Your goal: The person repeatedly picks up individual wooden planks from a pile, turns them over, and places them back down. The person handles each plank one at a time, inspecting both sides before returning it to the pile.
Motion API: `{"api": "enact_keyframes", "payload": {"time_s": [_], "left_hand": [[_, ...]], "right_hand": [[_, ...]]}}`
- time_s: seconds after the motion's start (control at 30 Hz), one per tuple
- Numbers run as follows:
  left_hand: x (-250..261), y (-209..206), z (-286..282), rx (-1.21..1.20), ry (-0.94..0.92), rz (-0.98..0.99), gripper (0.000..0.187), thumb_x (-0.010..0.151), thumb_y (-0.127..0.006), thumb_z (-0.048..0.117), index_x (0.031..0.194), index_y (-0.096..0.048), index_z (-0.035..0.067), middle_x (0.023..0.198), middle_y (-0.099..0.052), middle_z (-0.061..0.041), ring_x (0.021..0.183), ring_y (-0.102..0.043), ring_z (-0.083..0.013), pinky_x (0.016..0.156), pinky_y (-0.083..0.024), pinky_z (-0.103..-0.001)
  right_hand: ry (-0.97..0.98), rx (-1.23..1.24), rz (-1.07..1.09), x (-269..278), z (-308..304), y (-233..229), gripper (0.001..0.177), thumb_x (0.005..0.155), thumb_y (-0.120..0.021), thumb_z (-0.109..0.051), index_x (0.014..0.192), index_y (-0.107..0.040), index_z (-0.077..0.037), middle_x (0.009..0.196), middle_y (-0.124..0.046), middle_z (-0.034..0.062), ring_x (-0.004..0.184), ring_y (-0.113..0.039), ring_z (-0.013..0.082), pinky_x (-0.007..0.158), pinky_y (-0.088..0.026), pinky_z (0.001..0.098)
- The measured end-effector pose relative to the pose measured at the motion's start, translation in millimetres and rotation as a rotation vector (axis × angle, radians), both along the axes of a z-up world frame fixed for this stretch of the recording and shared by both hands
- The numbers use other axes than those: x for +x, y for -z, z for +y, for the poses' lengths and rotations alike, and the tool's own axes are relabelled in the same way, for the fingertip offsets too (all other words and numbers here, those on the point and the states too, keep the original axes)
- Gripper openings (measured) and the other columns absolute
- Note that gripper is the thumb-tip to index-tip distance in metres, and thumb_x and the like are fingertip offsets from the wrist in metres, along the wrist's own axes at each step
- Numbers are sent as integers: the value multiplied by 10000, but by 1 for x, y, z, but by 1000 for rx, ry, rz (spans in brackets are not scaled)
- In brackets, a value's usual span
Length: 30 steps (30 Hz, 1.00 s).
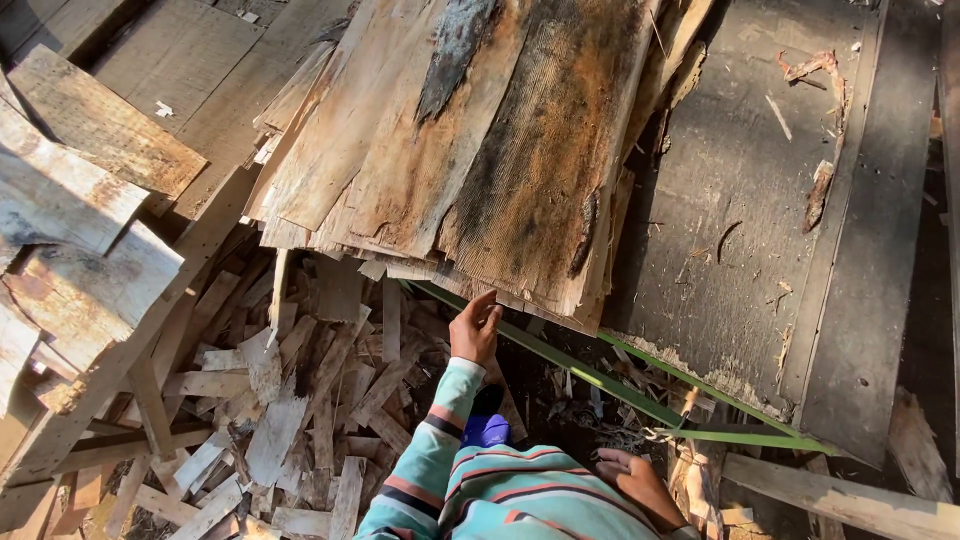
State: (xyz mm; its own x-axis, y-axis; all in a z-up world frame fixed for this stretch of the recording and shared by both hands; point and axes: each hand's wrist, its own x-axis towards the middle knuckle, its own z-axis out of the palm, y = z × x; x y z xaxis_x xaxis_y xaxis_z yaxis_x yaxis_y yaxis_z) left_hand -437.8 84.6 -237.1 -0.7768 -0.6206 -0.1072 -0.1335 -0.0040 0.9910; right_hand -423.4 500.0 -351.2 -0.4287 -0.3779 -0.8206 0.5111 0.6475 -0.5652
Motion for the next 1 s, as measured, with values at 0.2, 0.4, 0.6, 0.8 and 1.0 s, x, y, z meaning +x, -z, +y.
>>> {"api": "enact_keyframes", "payload": {"time_s": [0.2,0.4,0.6,0.8,1.0], "left_hand": [[-27,-5,-33,106,-82,83,441,965,-699,194,1376,-627,51,1242,-732,-113,1088,-740,-229,914,-617,-365],[-24,14,-37,718,-176,26,381,986,-677,239,1265,-607,-11,1093,-728,-142,965,-745,-271,735,-655,-450],[-22,5,-53,877,-65,-74,440,958,-680,245,1323,-575,22,1124,-738,-99,942,-735,-241,724,-646,-444],[-23,-36,-62,753,24,-175,429,952,-685,258,1286,-644,-8,1131,-768,-118,970,-769,-230,731,-668,-423],[-30,-33,-73,845,57,-124,329,964,-701,277,1130,-692,-7,925,-742,-64,748,-723,-173,576,-608,-353]], "right_hand": [[381,-279,281,-51,-100,-111,510,966,-597,-68,1464,-507,-1,1199,-710,185,969,-700,203,855,-582,311],[494,-319,465,-109,-200,-132,602,916,-679,-121,1474,-488,0,1270,-680,161,961,-693,227,824,-584,329],[308,131,785,-134,-236,-133,689,873,-775,-286,1445,-535,13,1244,-697,208,1020,-727,261,857,-595,390],[251,221,799,-158,-235,-118,639,860,-790,-322,1386,-609,-6,1171,-744,183,948,-749,267,821,-608,376],[231,241,991,-171,-238,-105,605,820,-828,-310,1304,-642,1,1196,-707,202,1002,-689,306,835,-560,434]]}}
